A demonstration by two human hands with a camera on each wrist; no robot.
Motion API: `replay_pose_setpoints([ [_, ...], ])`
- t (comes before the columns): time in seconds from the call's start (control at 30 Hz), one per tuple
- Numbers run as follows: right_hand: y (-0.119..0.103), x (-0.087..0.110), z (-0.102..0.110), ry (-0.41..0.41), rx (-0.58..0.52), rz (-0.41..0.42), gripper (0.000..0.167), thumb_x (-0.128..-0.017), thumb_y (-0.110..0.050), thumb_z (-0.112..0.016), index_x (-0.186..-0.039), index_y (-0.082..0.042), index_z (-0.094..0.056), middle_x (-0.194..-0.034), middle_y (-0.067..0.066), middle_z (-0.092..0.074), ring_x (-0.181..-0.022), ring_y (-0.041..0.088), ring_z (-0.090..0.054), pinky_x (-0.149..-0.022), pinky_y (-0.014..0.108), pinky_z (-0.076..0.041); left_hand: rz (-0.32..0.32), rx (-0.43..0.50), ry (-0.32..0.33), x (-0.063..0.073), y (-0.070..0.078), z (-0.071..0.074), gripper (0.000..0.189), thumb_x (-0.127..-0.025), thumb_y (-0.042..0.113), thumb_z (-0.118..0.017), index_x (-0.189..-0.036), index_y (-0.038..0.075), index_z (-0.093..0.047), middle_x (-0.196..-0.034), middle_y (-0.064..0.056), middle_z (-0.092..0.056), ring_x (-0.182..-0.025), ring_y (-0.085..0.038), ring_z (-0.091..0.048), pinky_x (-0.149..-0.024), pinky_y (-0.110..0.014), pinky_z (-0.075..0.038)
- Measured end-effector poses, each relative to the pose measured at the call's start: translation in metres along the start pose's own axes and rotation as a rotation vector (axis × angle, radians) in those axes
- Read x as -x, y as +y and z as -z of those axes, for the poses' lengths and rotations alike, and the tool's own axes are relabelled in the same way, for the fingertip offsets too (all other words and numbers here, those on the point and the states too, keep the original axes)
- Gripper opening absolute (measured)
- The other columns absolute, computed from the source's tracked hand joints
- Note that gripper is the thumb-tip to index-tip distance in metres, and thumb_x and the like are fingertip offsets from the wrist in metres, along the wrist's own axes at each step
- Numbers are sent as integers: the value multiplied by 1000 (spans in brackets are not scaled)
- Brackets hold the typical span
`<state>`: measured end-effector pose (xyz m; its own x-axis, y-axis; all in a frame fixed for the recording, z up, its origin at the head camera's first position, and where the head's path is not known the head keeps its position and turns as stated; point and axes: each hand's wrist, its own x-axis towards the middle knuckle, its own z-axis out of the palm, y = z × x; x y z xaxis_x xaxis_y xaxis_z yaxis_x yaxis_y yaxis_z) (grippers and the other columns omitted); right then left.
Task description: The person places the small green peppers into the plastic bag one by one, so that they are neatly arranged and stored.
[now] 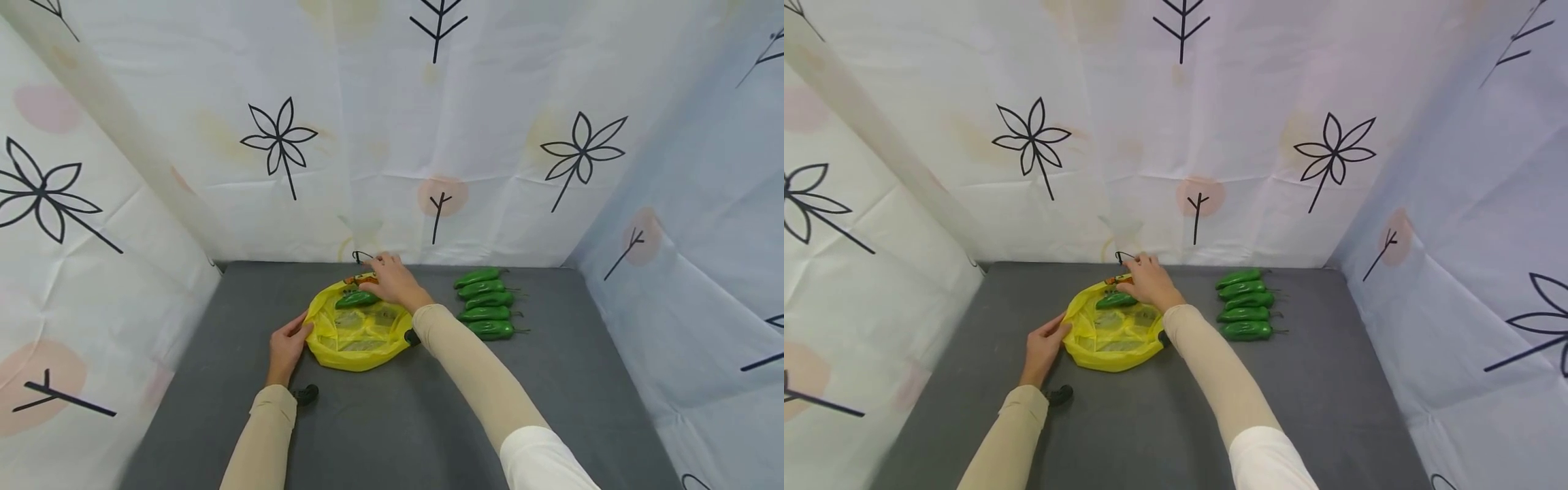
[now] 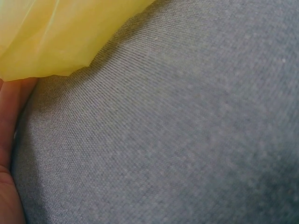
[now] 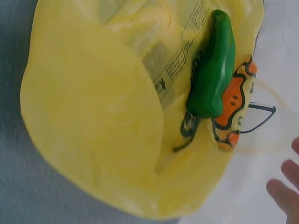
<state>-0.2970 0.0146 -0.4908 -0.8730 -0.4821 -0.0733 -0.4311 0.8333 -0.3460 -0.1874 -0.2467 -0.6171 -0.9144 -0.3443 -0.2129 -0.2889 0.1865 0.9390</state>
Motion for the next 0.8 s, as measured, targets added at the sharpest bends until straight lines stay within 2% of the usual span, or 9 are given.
replay_pose_setpoints([
  [0.1, 0, 2, 4, 24, 88, -14, 70, -99, -62, -53, -157, -25, -40, -161, 10, -34, -147, 34, -34, -116, 50, -41, 2, 0, -4, 1, 0, 1, 49, -95, 42, -72, -141, 25, -64, -143, -8, -64, -124, -23, -62, -76, -7, -51],
  [0.33, 1, 10, 11, 50, 201, -38, 77, -97, -70, -46, -161, -31, -30, -168, 8, -24, -156, 35, -23, -125, 59, -21, 6, -21, -10, 1, 0, 1, 51, -95, 45, -71, -142, 26, -63, -144, -8, -63, -126, -23, -61, -76, -5, -48],
  [0.6, 9, 19, 11, 62, 250, -45, 81, -97, -74, -41, -164, -34, -20, -172, 8, -13, -159, 39, -11, -125, 66, -11, -4, -49, 2, 2, 0, 0, 50, -96, 42, -69, -142, 24, -63, -145, -8, -62, -132, -24, -58, -76, -2, -44],
  [0.8, 19, 28, 14, 73, 260, -68, 83, -96, -76, -40, -165, -35, -17, -173, 9, -7, -159, 41, -8, -125, 68, -6, 0, -49, 1, 1, 1, 1, 50, -96, 43, -70, -142, 25, -63, -145, -9, -62, -131, -24, -58, -76, -3, -45],
])
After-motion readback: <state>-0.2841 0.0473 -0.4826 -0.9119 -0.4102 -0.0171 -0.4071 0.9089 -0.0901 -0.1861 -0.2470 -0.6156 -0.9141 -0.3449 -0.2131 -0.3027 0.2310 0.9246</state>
